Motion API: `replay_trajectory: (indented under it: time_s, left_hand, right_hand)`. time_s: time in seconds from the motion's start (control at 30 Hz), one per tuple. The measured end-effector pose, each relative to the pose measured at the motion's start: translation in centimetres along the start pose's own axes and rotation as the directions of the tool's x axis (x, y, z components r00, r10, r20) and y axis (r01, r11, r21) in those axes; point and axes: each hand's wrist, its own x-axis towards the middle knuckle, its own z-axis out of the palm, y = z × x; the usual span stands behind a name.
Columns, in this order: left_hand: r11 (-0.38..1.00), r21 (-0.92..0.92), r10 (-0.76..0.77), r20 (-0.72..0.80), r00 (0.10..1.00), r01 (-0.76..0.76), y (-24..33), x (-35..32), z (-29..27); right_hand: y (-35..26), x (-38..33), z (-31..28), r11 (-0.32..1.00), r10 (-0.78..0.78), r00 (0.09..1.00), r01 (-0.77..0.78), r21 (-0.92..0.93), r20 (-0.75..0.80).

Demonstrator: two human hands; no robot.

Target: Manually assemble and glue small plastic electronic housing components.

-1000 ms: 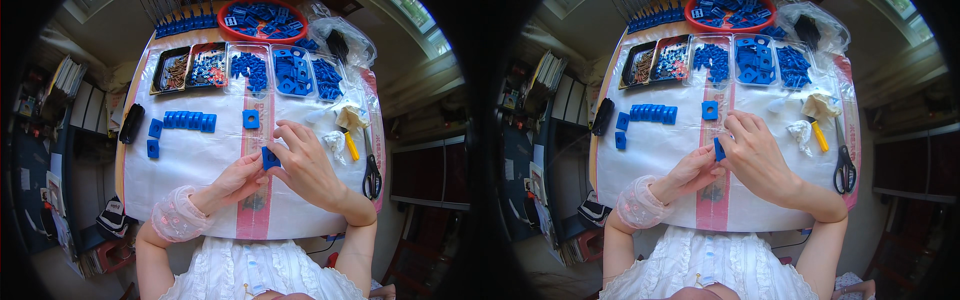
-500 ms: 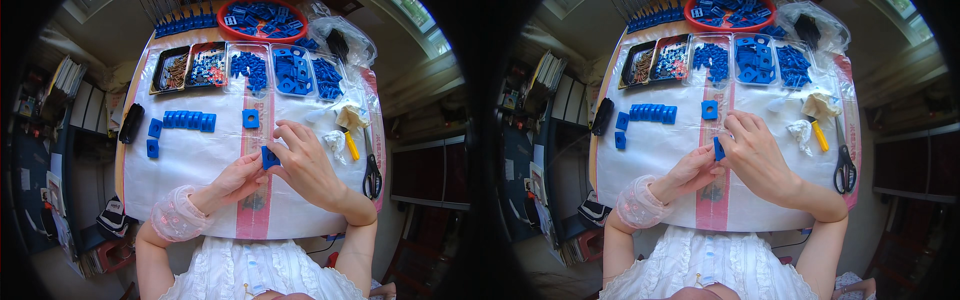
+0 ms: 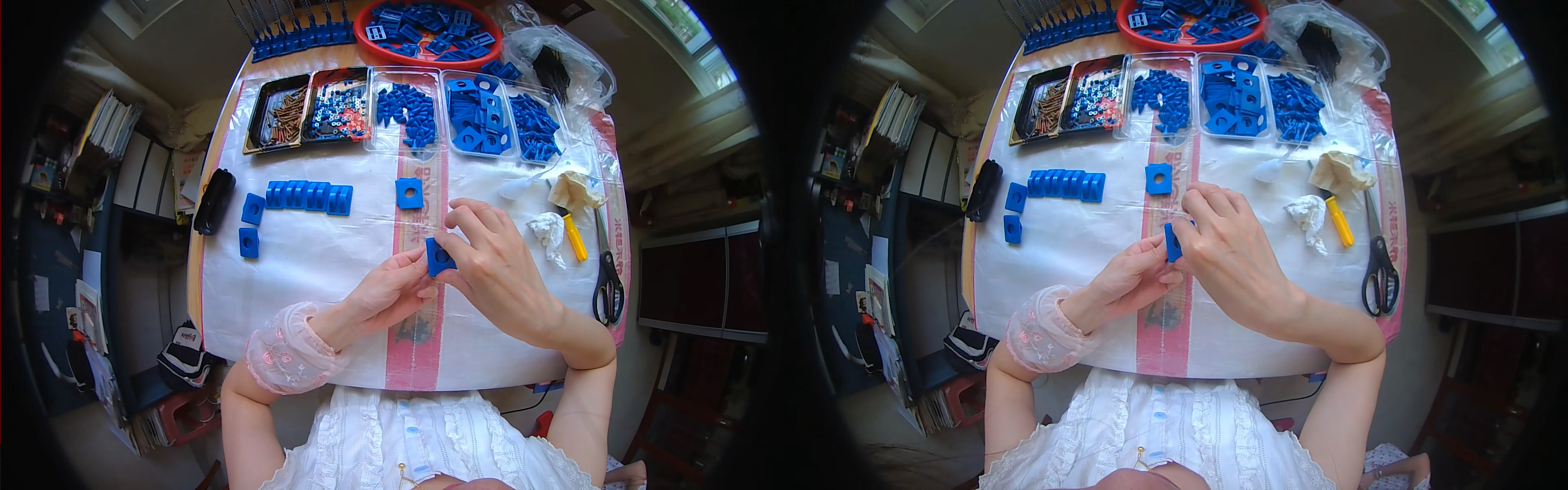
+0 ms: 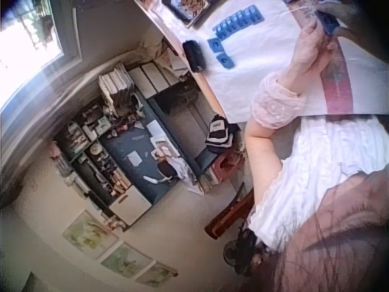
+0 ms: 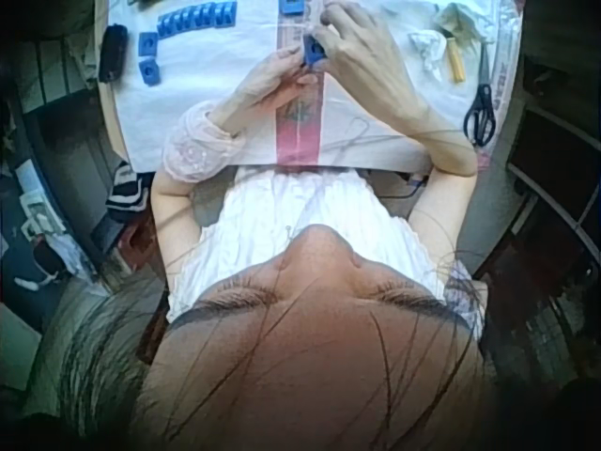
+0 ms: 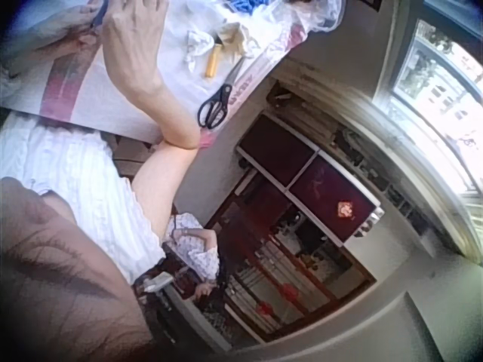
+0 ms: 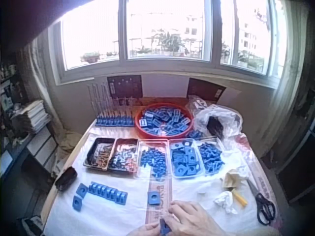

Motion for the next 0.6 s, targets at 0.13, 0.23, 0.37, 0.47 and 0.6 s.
replay_trajectory:
  time_s: [0.13, 0.23, 0.37, 0.47, 0.6]
  left_hand:
    - [1.0, 0.002, -0.006, -0.013, 1.0, 0.006, 0.1, -0.1, 0.1]
    - [1.0, 0.007, -0.006, -0.015, 1.0, 0.006, 0.1, -0.1, 0.2]
    - [1.0, 0.009, -0.001, -0.014, 1.0, 0.001, 0.1, 0.0, 0.0]
    - [1.0, 0.008, 0.01, 0.045, 0.999, -0.01, -0.1, 0.0, -0.7]
    - [1.0, -0.001, 0.011, 0.094, 0.995, -0.011, -0.2, 0.1, -1.2]
  right_hand:
    - [0.0, 0.0, 0.1, 1.0, -0.005, 1.0, 0.005, 0.001, 0.004]
    - [0.0, 0.0, 0.2, 1.0, -0.005, 1.0, 0.005, -0.007, 0.008]
    - [0.0, 0.0, 0.1, 1.0, -0.02, 1.0, 0.02, -0.01, -0.006]
    - [0.0, 0.1, 0.2, 0.999, -0.024, 1.0, 0.024, -0.021, -0.007]
    - [0.0, 0.1, 0.1, 1.0, -0.023, 1.0, 0.023, -0.019, -0.009]
